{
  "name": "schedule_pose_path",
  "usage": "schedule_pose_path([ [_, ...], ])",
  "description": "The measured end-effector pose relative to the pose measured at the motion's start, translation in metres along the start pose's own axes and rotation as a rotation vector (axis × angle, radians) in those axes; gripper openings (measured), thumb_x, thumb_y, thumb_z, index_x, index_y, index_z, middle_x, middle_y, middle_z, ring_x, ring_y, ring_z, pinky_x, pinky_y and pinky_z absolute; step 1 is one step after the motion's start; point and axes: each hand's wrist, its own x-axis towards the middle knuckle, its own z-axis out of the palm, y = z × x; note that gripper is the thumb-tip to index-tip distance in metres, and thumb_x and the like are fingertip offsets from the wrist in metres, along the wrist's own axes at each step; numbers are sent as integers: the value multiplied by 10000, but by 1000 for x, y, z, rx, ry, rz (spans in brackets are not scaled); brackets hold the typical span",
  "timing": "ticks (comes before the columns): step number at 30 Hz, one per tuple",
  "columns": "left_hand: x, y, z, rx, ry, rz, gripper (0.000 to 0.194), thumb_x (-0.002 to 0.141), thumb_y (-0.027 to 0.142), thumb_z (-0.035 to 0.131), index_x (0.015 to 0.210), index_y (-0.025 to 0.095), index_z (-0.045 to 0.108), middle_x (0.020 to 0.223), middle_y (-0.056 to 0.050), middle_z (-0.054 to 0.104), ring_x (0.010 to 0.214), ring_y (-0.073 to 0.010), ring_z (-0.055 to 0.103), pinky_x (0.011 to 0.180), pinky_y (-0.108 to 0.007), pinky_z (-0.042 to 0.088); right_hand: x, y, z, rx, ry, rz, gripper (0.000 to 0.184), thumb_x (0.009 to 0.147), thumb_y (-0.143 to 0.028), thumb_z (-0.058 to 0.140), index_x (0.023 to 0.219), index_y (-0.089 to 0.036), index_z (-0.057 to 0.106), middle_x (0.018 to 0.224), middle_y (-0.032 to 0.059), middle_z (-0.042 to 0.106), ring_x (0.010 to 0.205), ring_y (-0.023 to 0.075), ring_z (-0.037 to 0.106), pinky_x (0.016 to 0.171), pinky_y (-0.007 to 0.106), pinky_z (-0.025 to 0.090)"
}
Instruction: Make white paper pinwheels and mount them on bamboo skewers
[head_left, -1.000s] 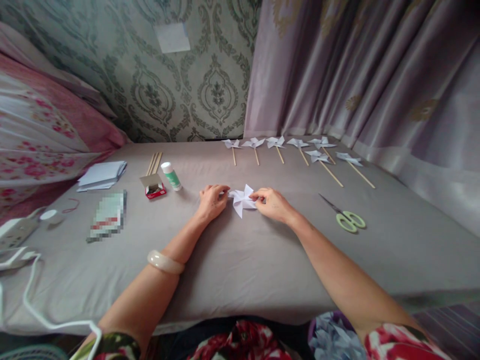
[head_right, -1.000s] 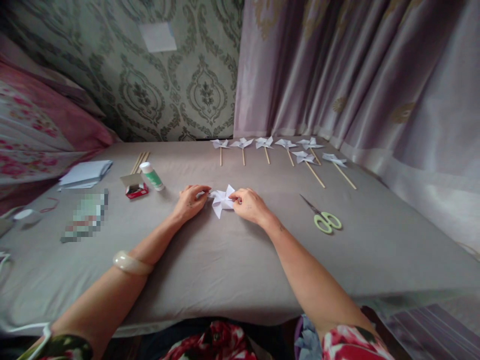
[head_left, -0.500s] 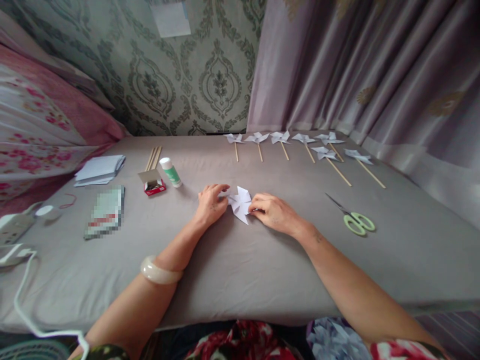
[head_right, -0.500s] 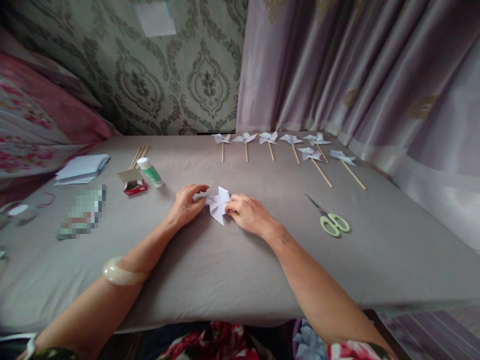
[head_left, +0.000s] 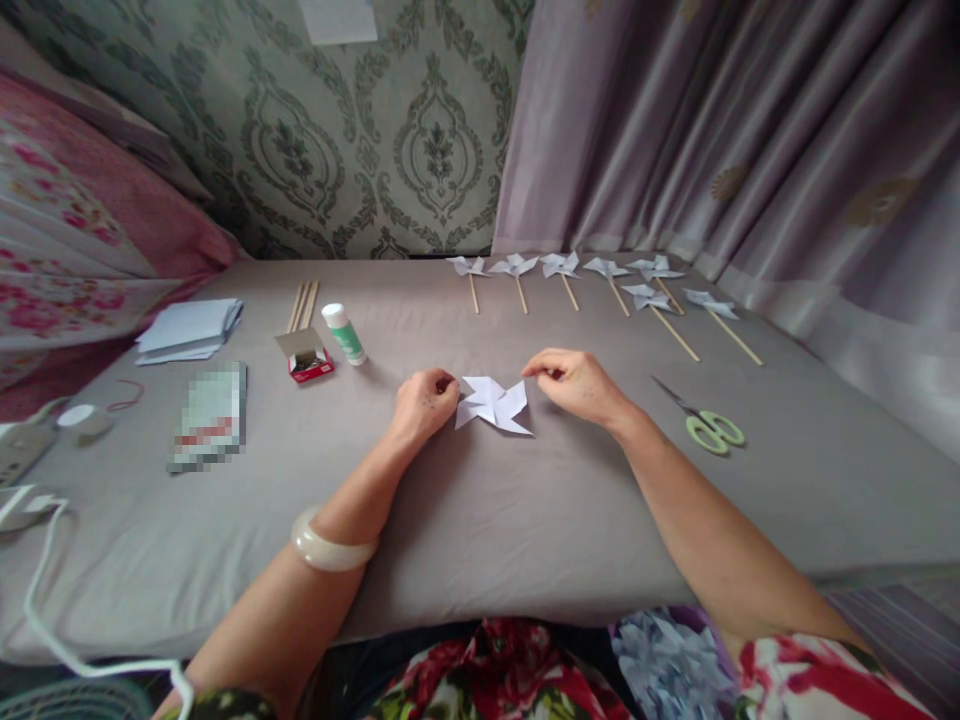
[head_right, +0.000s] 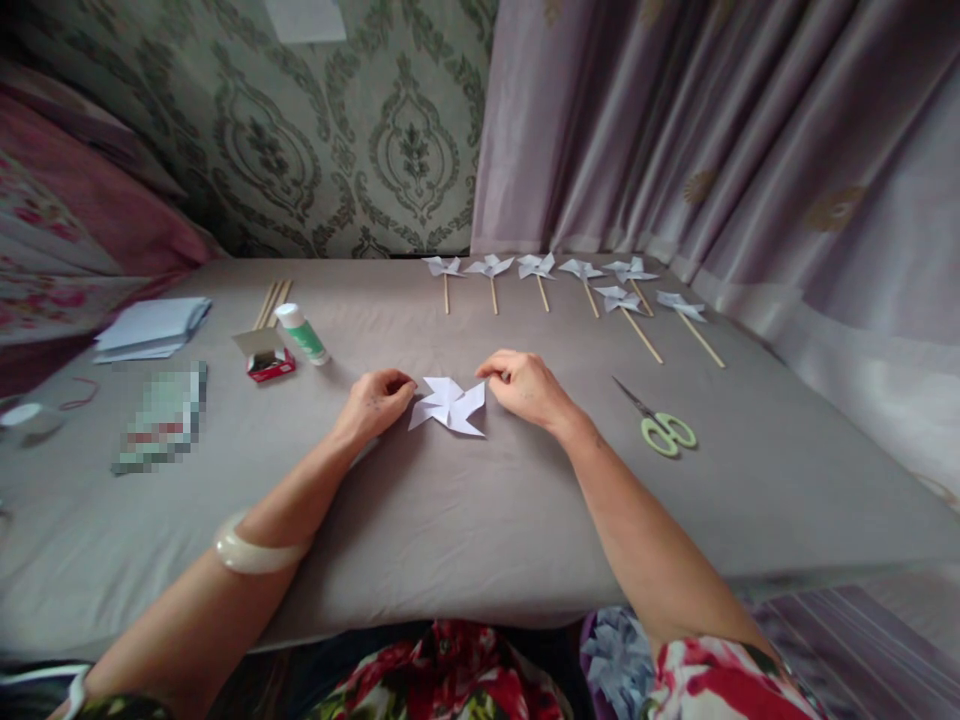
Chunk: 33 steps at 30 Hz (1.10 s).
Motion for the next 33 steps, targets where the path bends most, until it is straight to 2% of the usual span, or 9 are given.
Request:
schedule_pose_path([
  [4, -1, 0, 2, 21, 31, -26, 291, 802, 268, 468, 894, 162, 722, 847, -83, 726, 765, -186, 643, 695, -253, 453, 41, -30, 6, 67, 3, 33, 253, 746, -66, 521, 873, -165, 716, 824, 32, 725, 742, 145, 650, 726, 263, 488],
  [7, -1, -3, 4, 4, 37, -9, 286, 805, 263, 460, 888, 169, 718, 845, -80, 727, 768, -190, 648, 690, -256, 453, 83, -61, 31, 228, -69, 94, 189, 732, -82, 592, 885, -115, 697, 863, 76, 710, 806, 163, 653, 786, 288, 505],
  [11, 0, -6, 6, 13, 37, 4, 278, 810, 233, 447, 881, 173, 709, 853, -86, 728, 788, -206, 659, 699, -274, 460, 133, -99, 80, 456, -187, 290, 446, 640, -68, 714, 1073, -76, 606, 970, 117, 662, 859, 178, 637, 770, 305, 521],
  [15, -3, -6, 5, 80, 32, 27, 265, 821, 228, 456, 884, 154, 702, 874, -127, 725, 857, -256, 666, 737, -318, 472, 166, -123, 126, 530, -263, 361, 631, 532, -23, 778, 1113, -135, 558, 1038, 75, 628, 887, 152, 613, 798, 266, 498],
  [18, -7, -5, 2, 104, 13, 56, 274, 813, 207, 488, 987, 141, 690, 985, -152, 711, 987, -284, 640, 832, -347, 459, 179, -131, 152, 530, -272, 357, 503, 544, -31, 779, 992, -159, 589, 889, 19, 638, 803, 141, 602, 759, 271, 498],
  [21, -8, -6, 1, 117, 1, 70, 291, 807, 206, 507, 1029, 142, 684, 1063, -161, 691, 1045, -303, 615, 883, -377, 441, 183, -133, 165, 533, -286, 348, 287, 578, -64, 780, 783, -147, 598, 707, -20, 597, 707, 129, 580, 719, 264, 490],
  [25, -5, -6, 3, 99, 4, 28, 280, 824, 222, 471, 969, 145, 698, 990, -159, 709, 985, -303, 637, 826, -377, 456, 172, -126, 140, 567, -283, 320, 214, 643, -171, 777, 701, -149, 571, 669, -35, 566, 668, 102, 549, 694, 234, 478],
  [28, -3, -4, 6, 39, 35, 20, 278, 830, 237, 447, 905, 170, 706, 926, -123, 723, 910, -269, 655, 774, -347, 460, 145, -111, 93, 696, -249, 195, 200, 737, -268, 718, 812, -155, 572, 750, -17, 589, 678, 97, 550, 675, 233, 485],
  [33, -5, 2, 6, -85, 48, 42, 257, 815, 259, 473, 889, 177, 705, 860, -75, 726, 805, -200, 651, 709, -280, 459, 78, -71, 16, 502, -327, 247, 152, 863, -314, 556, 916, -171, 557, 731, -18, 561, 608, 91, 526, 559, 203, 473],
])
